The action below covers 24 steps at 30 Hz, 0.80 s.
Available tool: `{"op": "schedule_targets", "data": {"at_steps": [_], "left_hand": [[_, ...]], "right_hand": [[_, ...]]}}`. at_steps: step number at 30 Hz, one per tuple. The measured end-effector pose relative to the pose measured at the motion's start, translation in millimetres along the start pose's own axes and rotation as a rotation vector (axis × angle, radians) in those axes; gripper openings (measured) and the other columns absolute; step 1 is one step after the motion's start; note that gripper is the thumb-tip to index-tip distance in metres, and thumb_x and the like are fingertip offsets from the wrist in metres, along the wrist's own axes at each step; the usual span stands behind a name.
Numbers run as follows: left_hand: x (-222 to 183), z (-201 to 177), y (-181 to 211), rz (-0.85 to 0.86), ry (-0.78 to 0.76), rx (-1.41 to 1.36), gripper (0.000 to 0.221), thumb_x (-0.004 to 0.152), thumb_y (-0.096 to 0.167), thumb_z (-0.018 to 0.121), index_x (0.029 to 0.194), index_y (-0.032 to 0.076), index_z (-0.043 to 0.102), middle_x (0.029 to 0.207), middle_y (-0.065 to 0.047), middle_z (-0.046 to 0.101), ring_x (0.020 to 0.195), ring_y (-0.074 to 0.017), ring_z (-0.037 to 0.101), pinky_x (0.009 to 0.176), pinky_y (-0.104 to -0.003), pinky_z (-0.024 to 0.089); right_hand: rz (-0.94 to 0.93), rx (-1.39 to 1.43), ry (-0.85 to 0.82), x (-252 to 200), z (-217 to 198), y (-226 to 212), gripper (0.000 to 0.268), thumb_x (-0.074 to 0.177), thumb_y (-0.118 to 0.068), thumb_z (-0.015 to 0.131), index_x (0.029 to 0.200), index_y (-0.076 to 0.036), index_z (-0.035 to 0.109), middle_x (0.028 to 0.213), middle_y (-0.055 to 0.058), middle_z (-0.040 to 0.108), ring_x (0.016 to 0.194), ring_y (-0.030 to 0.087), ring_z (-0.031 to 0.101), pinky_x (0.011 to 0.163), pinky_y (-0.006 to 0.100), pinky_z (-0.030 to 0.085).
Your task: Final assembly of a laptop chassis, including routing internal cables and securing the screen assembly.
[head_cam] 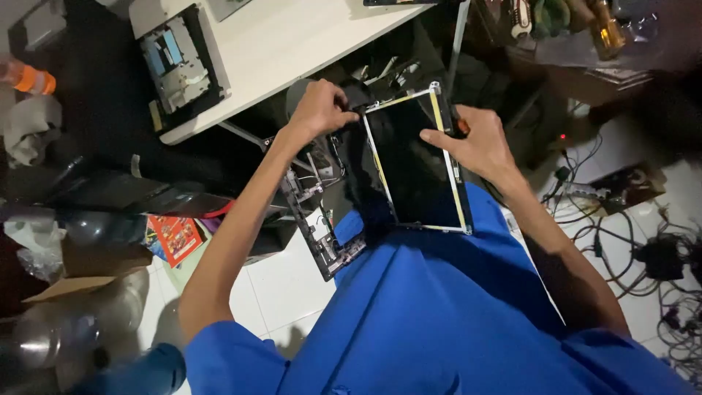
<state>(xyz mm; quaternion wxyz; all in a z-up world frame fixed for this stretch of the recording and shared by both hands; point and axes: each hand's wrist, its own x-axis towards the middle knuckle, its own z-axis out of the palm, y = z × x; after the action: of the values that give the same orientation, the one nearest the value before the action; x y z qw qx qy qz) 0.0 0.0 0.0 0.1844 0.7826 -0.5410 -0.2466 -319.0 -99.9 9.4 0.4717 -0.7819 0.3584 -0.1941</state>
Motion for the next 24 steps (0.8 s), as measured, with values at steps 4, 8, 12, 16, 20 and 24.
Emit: {"op": "schedule_targets", "data": {"at_steps": [4, 8, 12, 16, 20, 24], "left_hand": [[-9.1, -10.6, -5.2, 0.024, 0.059, 0.007, 0.016, 0.085, 0.013, 0.081, 0.094, 0.001, 0.076, 0.069, -0.012, 0.071, 0.071, -0.0322, 0.074, 0.068, -0.041, 0.060], [-24.4, -18.1, -21.2, -0.010, 0.108, -0.019, 0.012, 0.079, 0.007, 0.071, 0.087, 0.008, 0.063, 0.074, -0.007, 0.062, 0.078, -0.0241, 0.056, 0.069, -0.039, 0.046], [-56.5, -27.2, -16.0, 0.081, 0.183, -0.248, 0.031, 0.091, 0.021, 0.083, 0.072, 0.014, 0.061, 0.066, 0.007, 0.053, 0.067, -0.0046, 0.041, 0.063, -0.029, 0.034], [-68.6, -7.0, -34.8, 0.308, 0.269, -0.544, 0.016, 0.092, 0.013, 0.085, 0.085, 0.013, 0.070, 0.089, 0.006, 0.069, 0.084, -0.0009, 0.058, 0.071, -0.024, 0.040], [-104.4, 25.1, -12.0, 0.014, 0.366, -0.717, 0.020, 0.090, 0.016, 0.084, 0.077, 0.012, 0.068, 0.073, 0.005, 0.064, 0.065, -0.0038, 0.056, 0.055, -0.023, 0.045], [-138.2, 79.0, -16.9, -0.096, 0.578, -0.816, 0.026, 0.088, 0.014, 0.084, 0.075, 0.010, 0.061, 0.065, 0.008, 0.047, 0.065, 0.0003, 0.048, 0.054, -0.023, 0.054]], "right_hand": [[-0.114, 0.041, 0.041, 15.2, -0.6, -15.4, 0.058, 0.092, -0.034, 0.088, 0.064, -0.014, 0.041, 0.054, -0.002, 0.030, 0.049, 0.013, 0.034, 0.058, 0.028, 0.028], [-0.281, -0.084, 0.008, 36.7, -2.6, -48.6, 0.062, 0.098, -0.030, 0.088, 0.067, -0.014, 0.037, 0.057, -0.002, 0.028, 0.052, 0.011, 0.029, 0.055, 0.029, 0.026], [-0.474, -0.365, -0.071, 66.1, -6.2, -85.4, 0.060, 0.107, -0.038, 0.083, 0.071, -0.014, 0.042, 0.057, -0.002, 0.035, 0.049, 0.012, 0.027, 0.049, 0.030, 0.023], [-0.711, -0.550, -0.097, 84.0, -11.9, -122.0, 0.038, 0.101, -0.036, 0.081, 0.112, 0.000, 0.073, 0.087, 0.016, 0.072, 0.072, 0.034, 0.064, 0.058, 0.046, 0.045], [-0.906, -0.655, -0.201, 92.3, -4.8, -130.9, 0.035, 0.104, -0.037, 0.078, 0.110, -0.003, 0.078, 0.074, 0.012, 0.069, 0.062, 0.030, 0.060, 0.057, 0.043, 0.043], [-0.944, -0.703, -0.362, 78.7, 8.2, -142.9, 0.033, 0.102, -0.039, 0.077, 0.111, -0.008, 0.078, 0.066, 0.010, 0.067, 0.052, 0.026, 0.055, 0.053, 0.039, 0.036]]}}
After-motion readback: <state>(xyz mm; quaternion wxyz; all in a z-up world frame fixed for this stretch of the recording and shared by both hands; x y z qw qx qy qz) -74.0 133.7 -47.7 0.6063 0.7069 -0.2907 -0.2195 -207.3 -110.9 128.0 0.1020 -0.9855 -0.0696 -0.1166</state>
